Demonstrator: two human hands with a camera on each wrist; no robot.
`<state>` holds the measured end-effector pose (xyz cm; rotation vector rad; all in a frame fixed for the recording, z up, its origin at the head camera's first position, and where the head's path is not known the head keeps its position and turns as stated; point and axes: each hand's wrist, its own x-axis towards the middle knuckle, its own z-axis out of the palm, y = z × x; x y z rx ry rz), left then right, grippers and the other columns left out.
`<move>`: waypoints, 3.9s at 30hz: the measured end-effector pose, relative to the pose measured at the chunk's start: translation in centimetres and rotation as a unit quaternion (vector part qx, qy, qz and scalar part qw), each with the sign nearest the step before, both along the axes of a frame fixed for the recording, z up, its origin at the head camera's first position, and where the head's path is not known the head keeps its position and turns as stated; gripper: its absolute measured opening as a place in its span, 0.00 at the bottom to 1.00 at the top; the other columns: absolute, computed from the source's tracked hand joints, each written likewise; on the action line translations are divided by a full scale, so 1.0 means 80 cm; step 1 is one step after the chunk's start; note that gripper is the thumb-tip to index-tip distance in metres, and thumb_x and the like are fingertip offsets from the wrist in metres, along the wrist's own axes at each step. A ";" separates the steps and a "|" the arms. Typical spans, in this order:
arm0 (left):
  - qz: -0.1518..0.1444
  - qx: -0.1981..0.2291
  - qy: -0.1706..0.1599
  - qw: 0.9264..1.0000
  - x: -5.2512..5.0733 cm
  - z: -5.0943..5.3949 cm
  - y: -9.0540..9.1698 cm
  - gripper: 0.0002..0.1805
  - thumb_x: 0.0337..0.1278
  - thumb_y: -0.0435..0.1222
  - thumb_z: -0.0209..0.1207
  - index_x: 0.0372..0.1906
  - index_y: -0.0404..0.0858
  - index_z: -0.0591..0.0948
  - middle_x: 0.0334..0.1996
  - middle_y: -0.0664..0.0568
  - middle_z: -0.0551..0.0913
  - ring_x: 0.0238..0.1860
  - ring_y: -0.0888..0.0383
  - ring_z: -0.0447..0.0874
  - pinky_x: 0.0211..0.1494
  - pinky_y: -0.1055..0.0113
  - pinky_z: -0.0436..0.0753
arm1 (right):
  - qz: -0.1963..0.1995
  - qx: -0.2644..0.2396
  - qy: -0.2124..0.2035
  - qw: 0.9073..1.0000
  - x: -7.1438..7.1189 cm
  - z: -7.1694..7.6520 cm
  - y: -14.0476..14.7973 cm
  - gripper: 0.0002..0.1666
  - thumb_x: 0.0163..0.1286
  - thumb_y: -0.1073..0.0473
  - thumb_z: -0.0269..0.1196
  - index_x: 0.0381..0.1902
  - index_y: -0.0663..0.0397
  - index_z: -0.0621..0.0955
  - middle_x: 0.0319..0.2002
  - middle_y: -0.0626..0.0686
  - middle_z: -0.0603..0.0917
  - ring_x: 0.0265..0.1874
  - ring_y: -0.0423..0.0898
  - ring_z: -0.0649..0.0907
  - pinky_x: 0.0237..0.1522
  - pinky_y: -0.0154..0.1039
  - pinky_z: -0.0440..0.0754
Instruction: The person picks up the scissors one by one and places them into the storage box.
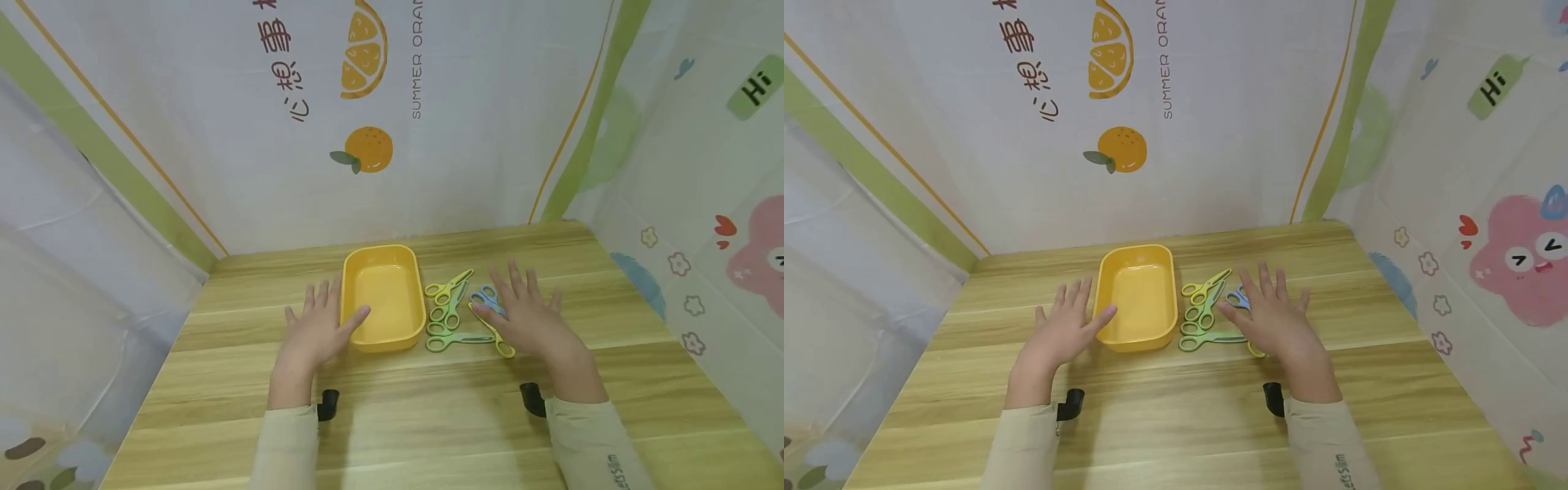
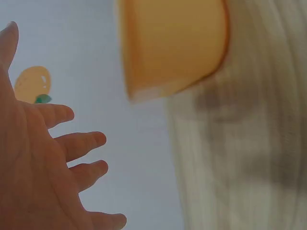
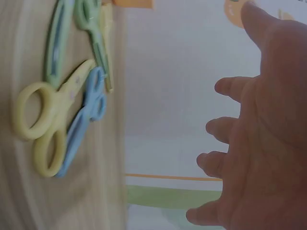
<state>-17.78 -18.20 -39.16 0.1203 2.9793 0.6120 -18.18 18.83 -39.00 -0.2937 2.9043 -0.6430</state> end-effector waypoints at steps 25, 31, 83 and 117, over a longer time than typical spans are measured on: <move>-0.016 -0.048 -0.049 0.998 -0.023 -0.059 -0.004 0.72 0.54 0.85 0.46 0.88 0.42 0.38 0.87 0.41 0.52 0.88 0.37 0.46 0.81 0.21 0.40 | 0.090 0.137 0.046 0.985 0.019 -0.069 0.038 0.52 0.74 0.26 0.60 0.84 0.48 0.65 0.84 0.69 0.57 0.81 0.76 0.57 0.68 0.91 0.46; -0.016 -0.069 -0.041 0.997 -0.026 -0.056 -0.002 0.70 0.57 0.84 0.45 0.88 0.41 0.37 0.86 0.38 0.56 0.87 0.37 0.50 0.80 0.20 0.43 | 0.101 0.152 0.056 0.982 0.015 -0.075 0.045 0.53 0.73 0.25 0.60 0.81 0.53 0.69 0.84 0.68 0.57 0.82 0.75 0.58 0.69 0.90 0.47; -0.006 0.072 -0.093 0.993 -0.025 -0.066 -0.006 0.79 0.49 0.79 0.62 0.87 0.43 0.28 0.79 0.32 0.68 0.69 0.37 0.81 0.69 0.41 0.81 | 0.210 0.097 0.270 0.935 -0.007 -0.086 0.054 0.39 0.55 0.34 0.78 0.50 0.61 0.87 0.55 0.53 0.86 0.59 0.56 0.84 0.64 0.61 0.79; -0.021 0.142 -0.101 0.984 -0.030 -0.061 -0.005 0.83 0.46 0.71 0.73 0.86 0.40 0.28 0.81 0.29 0.63 0.75 0.37 0.74 0.77 0.40 0.73 | 0.277 0.009 0.389 0.878 -0.056 0.003 -0.028 0.38 0.50 0.37 0.82 0.47 0.60 0.87 0.51 0.54 0.86 0.52 0.54 0.86 0.54 0.57 0.83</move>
